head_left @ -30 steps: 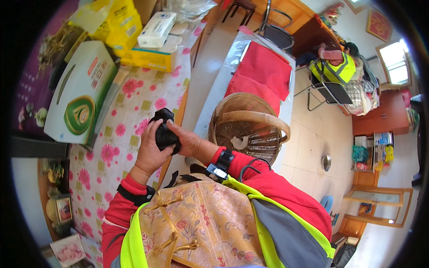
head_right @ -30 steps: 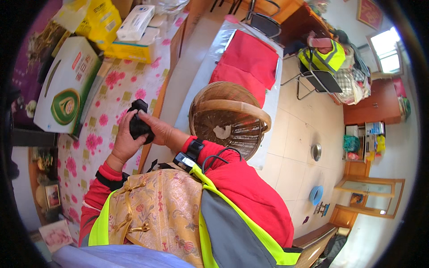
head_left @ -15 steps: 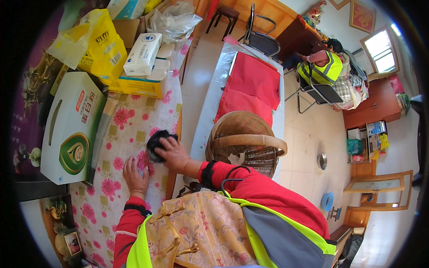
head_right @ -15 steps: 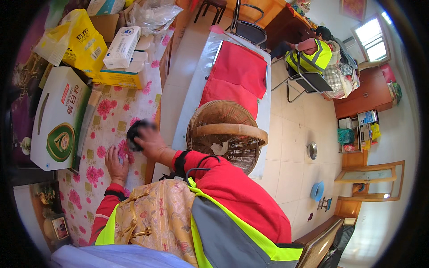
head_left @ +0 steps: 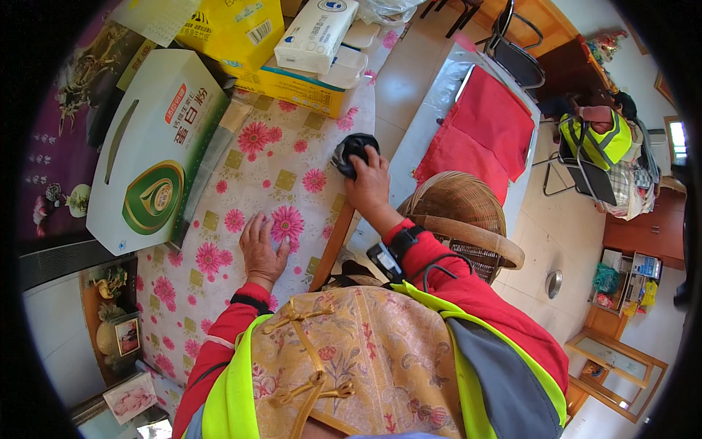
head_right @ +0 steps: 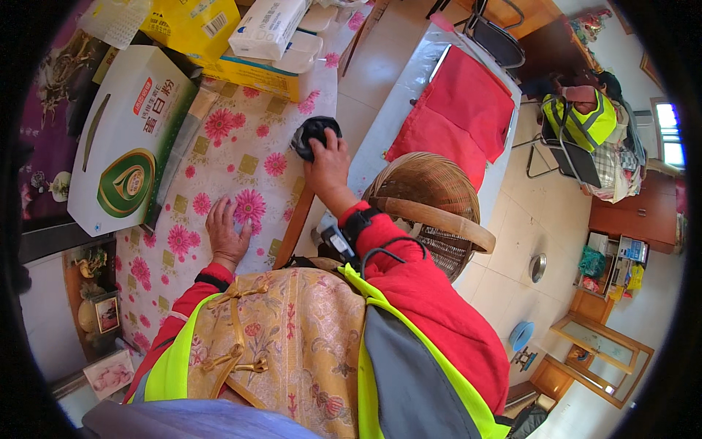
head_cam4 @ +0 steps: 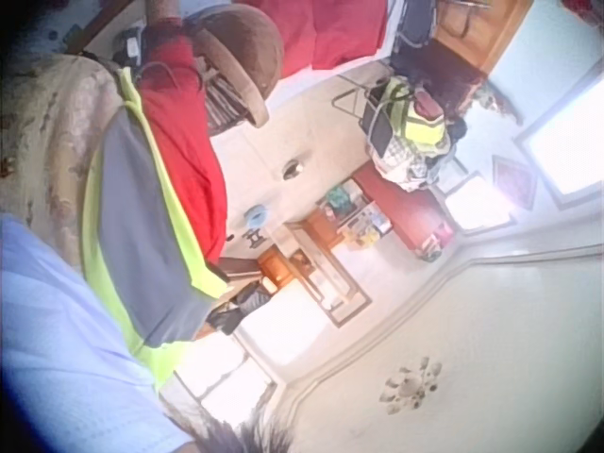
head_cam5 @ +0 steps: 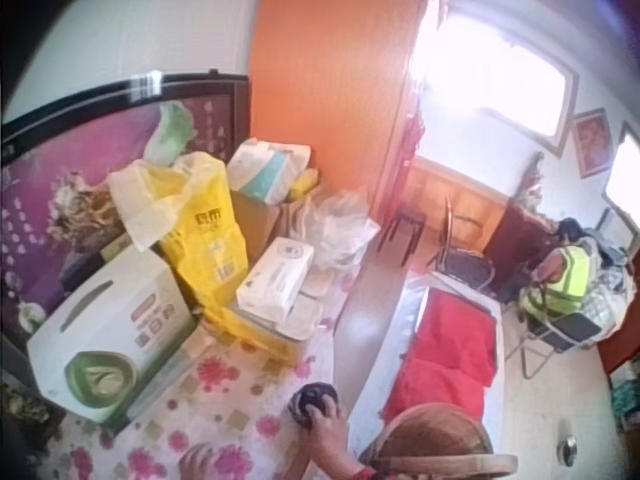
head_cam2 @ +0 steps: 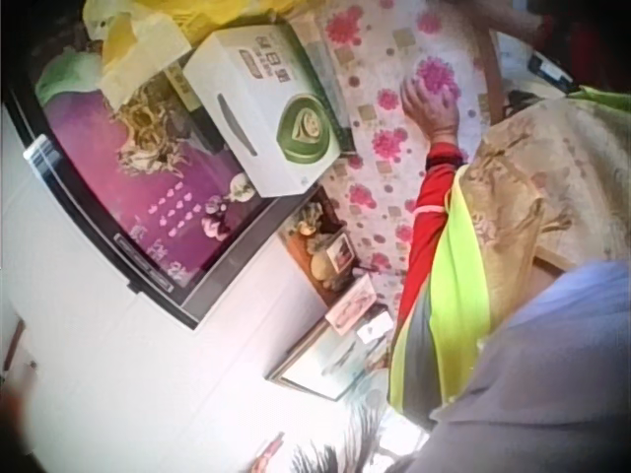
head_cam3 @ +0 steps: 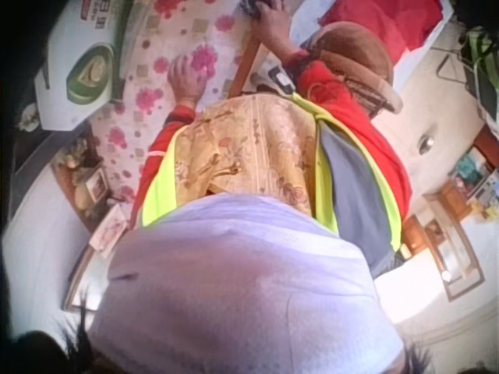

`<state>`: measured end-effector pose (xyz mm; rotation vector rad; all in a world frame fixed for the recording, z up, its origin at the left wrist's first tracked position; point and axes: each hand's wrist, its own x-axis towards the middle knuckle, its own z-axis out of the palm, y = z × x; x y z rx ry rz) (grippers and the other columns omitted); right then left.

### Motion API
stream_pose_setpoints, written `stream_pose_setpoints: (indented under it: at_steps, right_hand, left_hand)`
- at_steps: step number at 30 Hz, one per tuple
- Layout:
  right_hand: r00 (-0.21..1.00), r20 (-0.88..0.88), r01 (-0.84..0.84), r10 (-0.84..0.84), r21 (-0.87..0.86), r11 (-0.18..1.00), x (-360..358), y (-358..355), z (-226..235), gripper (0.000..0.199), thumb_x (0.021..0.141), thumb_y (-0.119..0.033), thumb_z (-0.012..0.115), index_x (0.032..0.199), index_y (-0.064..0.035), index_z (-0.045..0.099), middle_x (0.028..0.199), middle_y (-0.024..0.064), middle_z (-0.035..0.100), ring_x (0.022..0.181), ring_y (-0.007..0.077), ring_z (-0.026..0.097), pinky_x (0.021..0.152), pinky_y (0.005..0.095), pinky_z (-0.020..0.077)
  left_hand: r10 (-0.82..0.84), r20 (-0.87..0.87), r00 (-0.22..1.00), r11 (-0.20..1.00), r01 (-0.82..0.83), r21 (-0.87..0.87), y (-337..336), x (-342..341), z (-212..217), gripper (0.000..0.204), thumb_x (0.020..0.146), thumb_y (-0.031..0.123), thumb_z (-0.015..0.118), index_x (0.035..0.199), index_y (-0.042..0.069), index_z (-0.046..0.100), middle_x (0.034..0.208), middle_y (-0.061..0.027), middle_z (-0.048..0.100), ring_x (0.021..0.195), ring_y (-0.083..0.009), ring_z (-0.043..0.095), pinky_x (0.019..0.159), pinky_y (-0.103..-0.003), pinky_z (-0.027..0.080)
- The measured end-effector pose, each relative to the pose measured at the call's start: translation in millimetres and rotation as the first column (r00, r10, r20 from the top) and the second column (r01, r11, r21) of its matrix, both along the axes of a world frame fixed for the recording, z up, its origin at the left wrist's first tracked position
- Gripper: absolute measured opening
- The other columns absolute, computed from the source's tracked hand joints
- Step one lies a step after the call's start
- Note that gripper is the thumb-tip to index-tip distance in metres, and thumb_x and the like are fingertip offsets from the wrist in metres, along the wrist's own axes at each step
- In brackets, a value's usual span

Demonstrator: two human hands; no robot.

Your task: The person wipes a floral-patterned table surface and the front of a wooden cabinet using a dark cloth. They move several boxes and a green basket aside to reach the cabinet, then continue wiping the table and repositioning items.

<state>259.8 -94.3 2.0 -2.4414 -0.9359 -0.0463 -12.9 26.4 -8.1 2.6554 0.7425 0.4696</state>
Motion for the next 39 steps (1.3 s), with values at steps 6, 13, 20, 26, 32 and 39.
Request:
stream_pose_setpoints:
  at_steps: [6, 13, 20, 26, 32, 39]
  right_hand:
    - [0.985, -0.040, 0.167, -0.165, 0.046, 0.985, 95.5, 56.7, 0.4, 0.051, 0.067, -0.015, 0.073, 0.118, -0.0148, 0.069, 0.139, 0.0166, 0.052, 0.113, 0.0423, 0.053, 0.097, 0.0479, 0.0473]
    - [0.985, -0.093, 0.149, -0.145, 0.041, 0.988, 41.0, 22.6, -5.2, 0.048, 0.070, -0.014, 0.074, 0.118, -0.0169, 0.070, 0.142, 0.0161, 0.048, 0.117, 0.0424, 0.051, 0.100, 0.0468, 0.0458]
    - [0.969, -0.159, 0.214, -0.188, 0.162, 0.963, 91.9, 50.5, -11.9, 0.045, 0.074, -0.014, 0.069, 0.120, -0.0139, 0.069, 0.139, 0.0173, 0.051, 0.115, 0.0434, 0.052, 0.100, 0.0468, 0.0461]
    - [0.966, -0.213, 0.197, -0.147, 0.234, 0.952, 40.4, 18.6, -21.9, 0.048, 0.072, -0.012, 0.070, 0.119, -0.0125, 0.068, 0.138, 0.0248, 0.049, 0.116, 0.0464, 0.051, 0.102, 0.0493, 0.0426]
    - [0.959, -0.232, 0.221, -0.164, 0.244, 0.944, 23.5, 11.4, -19.6, 0.047, 0.073, -0.013, 0.071, 0.120, -0.0123, 0.066, 0.139, 0.0257, 0.047, 0.119, 0.0478, 0.049, 0.103, 0.0507, 0.0421]
    - [0.951, -0.279, 0.199, -0.131, 0.233, 0.952, 43.2, 19.5, -27.8, 0.044, 0.072, -0.015, 0.071, 0.115, -0.0108, 0.068, 0.137, 0.0284, 0.048, 0.119, 0.0479, 0.049, 0.103, 0.0505, 0.0427]
  left_hand:
    - [-0.002, -0.012, 1.000, 1.000, 0.001, -0.009, -1.4, 2.3, 6.6, 0.059, 0.078, 0.030, 0.069, 0.129, 0.007, 0.051, 0.142, -0.0164, 0.047, 0.133, -0.0364, 0.041, 0.112, -0.049, 0.030]
    - [-0.003, -0.049, 0.999, 1.000, 0.003, -0.005, -1.6, 2.8, 6.7, 0.059, 0.078, 0.030, 0.069, 0.129, 0.007, 0.051, 0.143, -0.0163, 0.046, 0.133, -0.0364, 0.040, 0.112, -0.050, 0.028]
    - [0.001, -0.067, 0.998, 1.000, 0.000, 0.005, -2.6, 2.6, 8.1, 0.058, 0.079, 0.031, 0.069, 0.129, 0.007, 0.051, 0.143, -0.0169, 0.046, 0.134, -0.0364, 0.039, 0.112, -0.049, 0.028]
    - [-0.002, -0.081, 0.997, 1.000, 0.003, 0.017, -1.6, 2.5, 6.3, 0.058, 0.079, 0.030, 0.069, 0.129, 0.007, 0.051, 0.143, -0.0172, 0.045, 0.133, -0.0370, 0.039, 0.112, -0.050, 0.028]
    - [0.001, -0.122, 0.992, 0.999, 0.003, 0.035, -2.4, 4.5, 8.2, 0.059, 0.079, 0.029, 0.070, 0.130, 0.007, 0.050, 0.142, -0.0177, 0.045, 0.133, -0.0378, 0.039, 0.112, -0.050, 0.027]
    - [-0.003, -0.131, 0.991, 0.998, 0.012, 0.064, -1.9, 3.3, 4.7, 0.057, 0.082, 0.031, 0.068, 0.131, 0.008, 0.049, 0.142, -0.0167, 0.045, 0.132, -0.0371, 0.039, 0.112, -0.049, 0.028]
